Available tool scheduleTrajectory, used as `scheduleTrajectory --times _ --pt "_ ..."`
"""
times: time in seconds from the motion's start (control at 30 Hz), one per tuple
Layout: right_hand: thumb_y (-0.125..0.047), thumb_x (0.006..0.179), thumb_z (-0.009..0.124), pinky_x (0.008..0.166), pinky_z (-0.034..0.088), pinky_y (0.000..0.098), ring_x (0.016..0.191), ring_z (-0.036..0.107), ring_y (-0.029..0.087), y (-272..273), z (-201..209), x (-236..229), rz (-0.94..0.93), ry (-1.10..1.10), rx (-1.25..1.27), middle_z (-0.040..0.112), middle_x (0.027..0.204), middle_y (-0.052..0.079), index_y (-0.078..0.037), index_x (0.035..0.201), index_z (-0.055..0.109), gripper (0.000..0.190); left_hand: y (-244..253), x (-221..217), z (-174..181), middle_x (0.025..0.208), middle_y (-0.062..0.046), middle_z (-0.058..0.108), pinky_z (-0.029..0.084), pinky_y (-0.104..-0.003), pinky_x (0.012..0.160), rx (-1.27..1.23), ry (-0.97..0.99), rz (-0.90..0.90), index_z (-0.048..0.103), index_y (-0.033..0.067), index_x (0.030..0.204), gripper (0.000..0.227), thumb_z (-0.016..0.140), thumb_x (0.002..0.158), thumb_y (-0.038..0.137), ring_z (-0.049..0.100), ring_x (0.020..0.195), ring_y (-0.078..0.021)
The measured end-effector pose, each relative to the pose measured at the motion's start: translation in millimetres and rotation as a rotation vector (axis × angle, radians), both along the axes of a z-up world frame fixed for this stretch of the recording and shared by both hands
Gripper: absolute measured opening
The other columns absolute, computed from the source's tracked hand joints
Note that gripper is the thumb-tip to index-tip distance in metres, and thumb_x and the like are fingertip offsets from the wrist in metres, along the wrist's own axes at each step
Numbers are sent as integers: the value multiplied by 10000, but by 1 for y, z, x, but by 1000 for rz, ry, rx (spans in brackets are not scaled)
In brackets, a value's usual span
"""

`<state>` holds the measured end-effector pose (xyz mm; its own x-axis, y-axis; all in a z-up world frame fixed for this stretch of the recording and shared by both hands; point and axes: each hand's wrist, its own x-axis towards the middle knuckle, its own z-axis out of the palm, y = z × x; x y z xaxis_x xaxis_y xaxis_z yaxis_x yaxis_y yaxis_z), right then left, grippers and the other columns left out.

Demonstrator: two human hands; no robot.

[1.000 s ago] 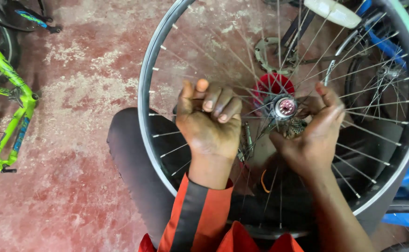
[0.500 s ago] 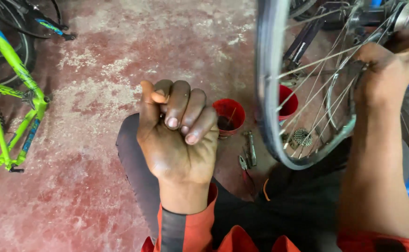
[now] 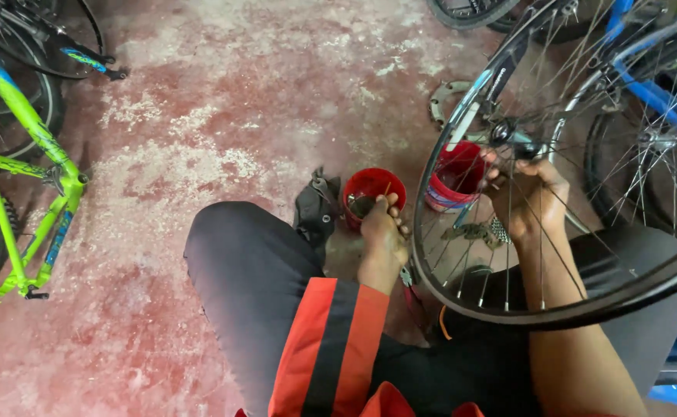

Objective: The person sits on the floor with a bicycle wheel and packs ball bearings into the hub, pressing red grease into the hub races by hand. They place bearings one at a time from their palm into the hub, then reposition the wheel and continue seating bearings and grease.

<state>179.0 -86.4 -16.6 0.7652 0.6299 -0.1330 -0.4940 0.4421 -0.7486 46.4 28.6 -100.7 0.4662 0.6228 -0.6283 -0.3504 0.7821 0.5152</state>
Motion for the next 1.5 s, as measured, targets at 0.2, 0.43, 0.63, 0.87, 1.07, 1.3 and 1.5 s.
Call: scheduleTrajectory --times 0.2,0.43,0.63,0.87,1.07,1.3,1.5 --pt "-132 789 624 800 566 429 781 721 288 2 -38 8 195 141 98 722 968 210 -25 930 626 176 -12 4 10 627 73 323 339 -171 411 107 21 -177 662 100 896 316 426 1036 256 345 495 -47" --pt "-287 759 592 811 527 445 749 653 278 14 -66 0 251 65 39 682 957 215 -15 1028 591 382 -19 0 17 656 68 261 274 -154 383 149 47 -293 670 41 948 338 459 1030 291 294 487 -53" --pt "-360 723 599 836 518 439 803 686 327 20 -65 2 344 128 45 699 996 244 -19 1013 646 450 -5 30 -47 832 14 657 402 -295 674 638 440 -494 775 322 898 347 625 820 625 578 691 -173" --pt "-354 732 569 852 512 473 840 679 332 19 -52 -1 370 113 110 691 1024 240 -5 1059 621 482 -4 1 12 805 -128 722 558 -361 685 1098 549 -286 739 89 1004 300 713 863 352 716 811 -283" --pt "-300 753 572 883 490 504 892 669 409 11 -23 -8 361 132 220 657 1053 309 67 1039 615 468 0 -5 36 585 -97 636 539 -401 557 1478 590 -302 679 86 811 190 687 834 274 675 618 -318" --pt "-241 879 504 883 491 482 843 665 402 9 11 -28 396 58 326 628 1097 360 93 1102 597 413 1 2 30 556 -75 589 522 -361 516 1808 577 111 588 139 686 205 716 795 257 653 567 -277" --pt "-491 940 426 901 522 539 1002 669 391 5 -36 5 265 -294 213 644 1143 207 -58 1348 521 602 -4 -6 44 518 -55 544 518 -327 517 1774 531 192 561 152 657 225 712 802 236 626 527 -282"
